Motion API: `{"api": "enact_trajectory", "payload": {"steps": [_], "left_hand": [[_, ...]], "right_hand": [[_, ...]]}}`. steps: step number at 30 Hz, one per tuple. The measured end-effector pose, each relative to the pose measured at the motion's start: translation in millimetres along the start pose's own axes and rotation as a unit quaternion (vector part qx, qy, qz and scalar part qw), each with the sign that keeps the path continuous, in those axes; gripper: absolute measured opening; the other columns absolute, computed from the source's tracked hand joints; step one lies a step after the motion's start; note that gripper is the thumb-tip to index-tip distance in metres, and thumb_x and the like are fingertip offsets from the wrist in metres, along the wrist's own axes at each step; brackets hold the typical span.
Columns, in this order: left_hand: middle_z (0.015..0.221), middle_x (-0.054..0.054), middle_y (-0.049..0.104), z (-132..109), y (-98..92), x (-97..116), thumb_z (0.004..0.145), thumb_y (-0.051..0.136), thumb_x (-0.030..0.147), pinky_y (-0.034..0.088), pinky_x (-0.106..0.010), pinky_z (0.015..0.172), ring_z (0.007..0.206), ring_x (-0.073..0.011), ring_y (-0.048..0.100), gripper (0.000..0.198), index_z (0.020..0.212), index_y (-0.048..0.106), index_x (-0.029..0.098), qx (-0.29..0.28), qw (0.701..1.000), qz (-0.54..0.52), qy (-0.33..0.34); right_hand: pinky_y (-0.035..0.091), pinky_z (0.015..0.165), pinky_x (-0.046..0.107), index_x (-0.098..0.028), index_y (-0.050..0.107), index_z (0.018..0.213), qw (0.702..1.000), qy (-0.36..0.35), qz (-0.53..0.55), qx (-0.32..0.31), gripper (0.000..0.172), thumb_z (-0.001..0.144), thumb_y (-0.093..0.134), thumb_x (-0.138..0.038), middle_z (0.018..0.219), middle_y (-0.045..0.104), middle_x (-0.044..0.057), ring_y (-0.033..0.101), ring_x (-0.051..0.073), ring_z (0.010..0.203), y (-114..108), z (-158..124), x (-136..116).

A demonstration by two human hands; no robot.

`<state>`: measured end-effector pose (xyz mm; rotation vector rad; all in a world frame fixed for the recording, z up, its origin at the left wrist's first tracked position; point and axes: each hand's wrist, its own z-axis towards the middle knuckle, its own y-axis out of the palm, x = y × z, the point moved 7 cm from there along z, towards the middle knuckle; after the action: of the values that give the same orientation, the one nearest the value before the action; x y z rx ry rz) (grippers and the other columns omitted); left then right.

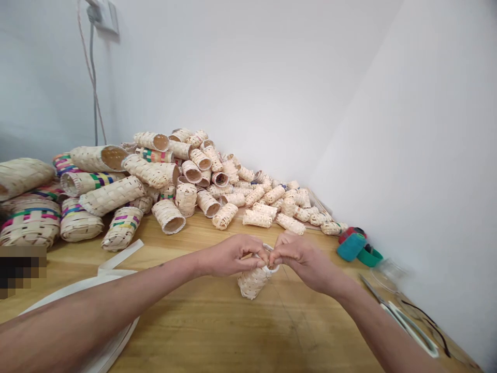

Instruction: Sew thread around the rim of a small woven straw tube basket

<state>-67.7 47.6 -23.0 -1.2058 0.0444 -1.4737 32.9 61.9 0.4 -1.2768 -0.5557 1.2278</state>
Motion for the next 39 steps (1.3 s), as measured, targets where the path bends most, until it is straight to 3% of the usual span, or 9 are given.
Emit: {"api": "enact_trajectory", "payload": {"steps": [10, 16, 21, 25, 28, 31, 35, 37, 39], "left_hand": [[0.073, -0.001, 0.057, -1, -3.1, -17, 0.09, 0.047, 0.024, 0.037, -0.019, 0.064, 0.068, -0.011, 0.049, 0.02, 0.087, 0.063, 0.012, 0.022, 0.999, 0.013, -0.037], [0.078, -0.002, 0.06, -2, -1.8, -21, 0.089, 0.048, 0.025, 0.039, -0.02, 0.066, 0.071, -0.0118, 0.051, 0.02, 0.091, 0.064, 0.013, 0.017, 0.998, -0.024, -0.05], [0.07, 0.0, 0.052, -2, -2.4, -20, 0.088, 0.049, 0.03, 0.035, -0.02, 0.061, 0.065, -0.0106, 0.045, 0.023, 0.079, 0.061, 0.012, 0.037, 0.998, -0.001, -0.055], [0.066, 0.001, 0.051, -3, -5.8, -29, 0.089, 0.045, 0.034, 0.033, -0.02, 0.058, 0.062, -0.0099, 0.042, 0.029, 0.08, 0.062, 0.012, 0.068, 0.993, -0.006, -0.092], [0.062, 0.003, 0.048, -4, -7.5, -34, 0.088, 0.047, 0.032, 0.03, -0.019, 0.053, 0.058, -0.0088, 0.038, 0.028, 0.08, 0.063, 0.011, 0.084, 0.99, -0.027, -0.108], [0.06, 0.003, 0.046, -4, -7.5, -35, 0.086, 0.048, 0.029, 0.029, -0.019, 0.052, 0.056, -0.0084, 0.037, 0.025, 0.08, 0.064, 0.011, 0.089, 0.988, -0.037, -0.117], [0.061, 0.003, 0.048, -4, -8.4, -32, 0.084, 0.049, 0.026, 0.03, -0.019, 0.053, 0.056, -0.0085, 0.038, 0.022, 0.076, 0.063, 0.011, 0.101, 0.986, -0.033, -0.126], [0.062, 0.002, 0.051, -6, -10.0, -33, 0.082, 0.049, 0.023, 0.03, -0.02, 0.054, 0.058, -0.0088, 0.04, 0.02, 0.074, 0.062, 0.01, 0.117, 0.983, -0.025, -0.139], [0.061, 0.002, 0.051, -9, -13.0, -37, 0.082, 0.049, 0.024, 0.03, -0.02, 0.054, 0.057, -0.009, 0.04, 0.021, 0.07, 0.061, 0.011, 0.143, 0.976, -0.008, -0.165]], "right_hand": [[0.037, 0.071, 0.025, -0.023, 0.07, 0.085, 0.996, 0.086, 0.003, -0.013, 0.018, 0.089, 0.054, -0.016, 0.079, 0.063, 0.0, 0.053, 0.014, 0.08, -3, 4, 8], [0.038, 0.069, 0.023, -0.02, 0.06, 0.085, 0.986, 0.144, 0.079, -0.007, 0.013, 0.083, 0.052, -0.01, 0.085, 0.062, -0.003, 0.053, 0.012, 0.078, -10, 6, 12], [0.037, 0.064, 0.022, -0.019, 0.054, 0.084, 0.99, 0.135, 0.039, -0.014, 0.013, 0.082, 0.051, -0.007, 0.081, 0.059, -0.004, 0.051, 0.012, 0.074, -2, 10, 1], [0.036, 0.068, 0.028, -0.021, 0.059, 0.093, 0.991, 0.073, -0.113, 0.022, 0.014, 0.089, 0.049, -0.012, 0.085, 0.062, 0.0, 0.052, 0.017, 0.079, 2, 6, -12], [0.035, 0.065, 0.03, -0.019, 0.06, 0.093, 0.972, 0.014, -0.232, 0.04, 0.01, 0.09, 0.05, -0.016, 0.081, 0.062, 0.003, 0.049, 0.019, 0.074, 12, 2, -19], [0.035, 0.064, 0.032, -0.018, 0.06, 0.083, 0.948, -0.019, -0.297, 0.116, 0.016, 0.092, 0.047, -0.019, 0.071, 0.06, 0.002, 0.048, 0.018, 0.068, 15, 2, -21], [0.034, 0.093, 0.042, -0.019, 0.06, 0.087, 0.926, -0.04, -0.269, 0.263, 0.021, 0.095, 0.041, -0.018, 0.088, 0.064, 0.003, 0.055, 0.018, 0.087, 15, -2, -31], [0.026, 0.104, 0.047, -0.021, 0.059, 0.086, 0.939, -0.038, -0.2, 0.277, 0.028, 0.097, 0.033, -0.016, 0.094, 0.064, 0.002, 0.055, 0.016, 0.095, 21, -8, -42], [0.029, 0.105, 0.045, -0.023, 0.059, 0.087, 0.963, -0.035, -0.118, 0.239, 0.031, 0.097, 0.029, -0.017, 0.094, 0.063, 0.0, 0.057, 0.015, 0.095, 35, -21, -59]]}}
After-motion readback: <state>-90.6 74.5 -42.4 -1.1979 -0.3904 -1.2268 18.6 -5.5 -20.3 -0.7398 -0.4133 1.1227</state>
